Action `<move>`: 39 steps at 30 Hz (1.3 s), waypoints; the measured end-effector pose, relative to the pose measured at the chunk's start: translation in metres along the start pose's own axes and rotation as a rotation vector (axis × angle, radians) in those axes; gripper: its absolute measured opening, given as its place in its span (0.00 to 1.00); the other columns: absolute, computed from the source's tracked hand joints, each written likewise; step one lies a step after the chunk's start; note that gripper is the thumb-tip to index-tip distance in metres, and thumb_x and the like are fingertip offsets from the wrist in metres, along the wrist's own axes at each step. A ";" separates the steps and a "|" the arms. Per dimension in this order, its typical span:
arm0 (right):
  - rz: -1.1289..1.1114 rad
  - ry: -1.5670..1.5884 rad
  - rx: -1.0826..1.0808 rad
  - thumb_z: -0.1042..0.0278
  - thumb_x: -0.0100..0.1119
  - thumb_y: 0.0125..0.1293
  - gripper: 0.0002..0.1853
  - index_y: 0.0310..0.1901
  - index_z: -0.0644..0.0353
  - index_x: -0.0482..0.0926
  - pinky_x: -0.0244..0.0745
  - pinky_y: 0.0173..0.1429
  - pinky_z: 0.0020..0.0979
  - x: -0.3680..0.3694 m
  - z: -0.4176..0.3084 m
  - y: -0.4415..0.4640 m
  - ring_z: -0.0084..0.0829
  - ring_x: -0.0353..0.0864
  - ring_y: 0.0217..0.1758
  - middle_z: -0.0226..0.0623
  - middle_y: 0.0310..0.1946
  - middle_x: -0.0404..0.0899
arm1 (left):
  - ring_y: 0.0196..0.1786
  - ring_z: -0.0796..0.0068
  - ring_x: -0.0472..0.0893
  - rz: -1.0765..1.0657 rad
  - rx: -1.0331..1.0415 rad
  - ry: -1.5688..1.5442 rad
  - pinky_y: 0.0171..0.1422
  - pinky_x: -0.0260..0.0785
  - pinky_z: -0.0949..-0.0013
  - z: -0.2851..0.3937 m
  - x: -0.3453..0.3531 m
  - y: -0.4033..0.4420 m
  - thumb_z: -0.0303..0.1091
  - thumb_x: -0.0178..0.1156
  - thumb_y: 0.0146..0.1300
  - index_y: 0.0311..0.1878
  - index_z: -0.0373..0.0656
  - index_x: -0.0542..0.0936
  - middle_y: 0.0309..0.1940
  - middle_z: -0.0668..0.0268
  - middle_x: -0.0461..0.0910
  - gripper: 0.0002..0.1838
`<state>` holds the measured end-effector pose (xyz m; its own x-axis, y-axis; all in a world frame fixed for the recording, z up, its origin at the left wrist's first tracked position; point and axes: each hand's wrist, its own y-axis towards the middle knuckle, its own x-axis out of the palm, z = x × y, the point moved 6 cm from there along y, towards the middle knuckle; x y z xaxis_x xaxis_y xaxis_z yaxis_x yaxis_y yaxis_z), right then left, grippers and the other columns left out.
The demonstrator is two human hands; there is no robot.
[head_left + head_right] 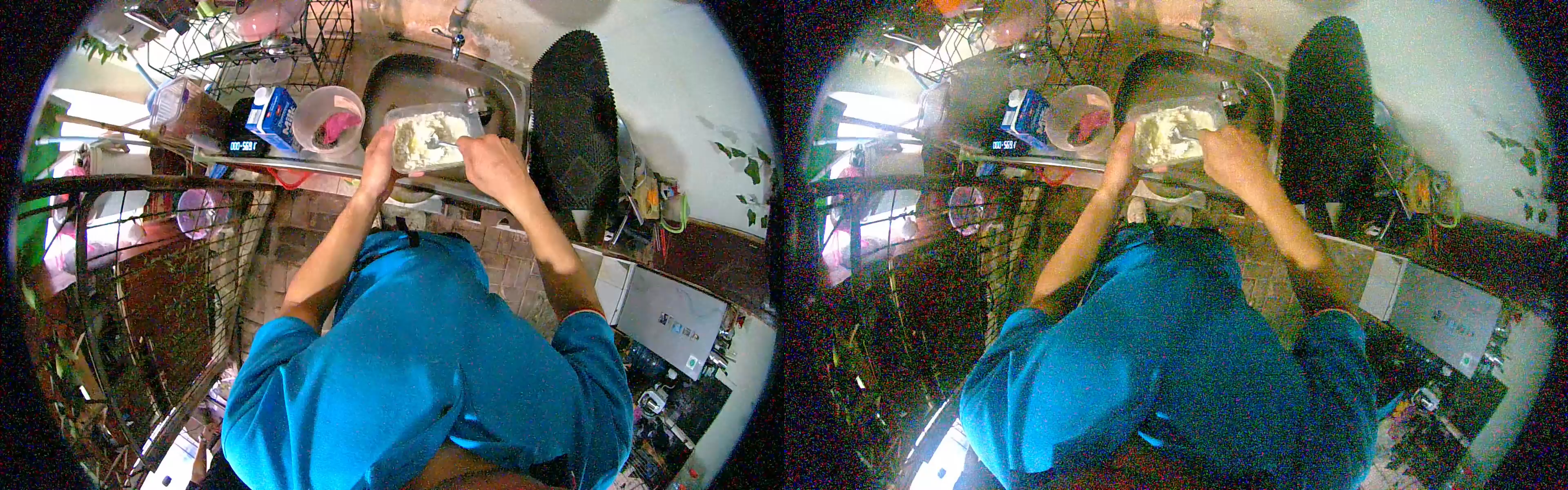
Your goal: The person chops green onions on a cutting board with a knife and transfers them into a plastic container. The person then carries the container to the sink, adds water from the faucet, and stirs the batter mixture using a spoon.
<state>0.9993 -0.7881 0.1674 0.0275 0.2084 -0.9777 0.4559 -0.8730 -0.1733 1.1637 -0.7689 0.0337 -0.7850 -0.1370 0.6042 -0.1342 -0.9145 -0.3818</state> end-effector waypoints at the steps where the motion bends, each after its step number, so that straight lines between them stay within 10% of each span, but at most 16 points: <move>1: -0.025 0.045 -0.022 0.68 0.53 0.66 0.09 0.37 0.58 0.83 0.79 0.41 0.53 -0.006 -0.007 -0.006 0.56 0.84 0.35 0.52 0.29 0.83 | 0.51 0.64 0.85 0.003 -0.001 0.000 0.38 0.85 0.56 0.001 -0.001 -0.002 0.53 0.43 0.76 0.66 0.42 0.69 0.56 0.59 0.80 0.27; 39: 0.104 -0.124 -0.091 0.74 0.55 0.63 0.14 0.50 0.56 0.82 0.81 0.37 0.46 -0.062 -0.013 -0.056 0.50 0.85 0.33 0.46 0.34 0.82 | 0.52 0.64 0.85 -0.039 0.008 -0.046 0.41 0.85 0.56 0.036 0.028 -0.043 0.49 0.43 0.78 0.66 0.39 0.68 0.56 0.55 0.79 0.25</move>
<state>0.9839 -0.7465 0.2390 -0.0285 0.0579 -0.9979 0.5350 -0.8424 -0.0641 1.1696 -0.7473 0.0924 -0.7504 -0.1190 0.6502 -0.1587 -0.9224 -0.3520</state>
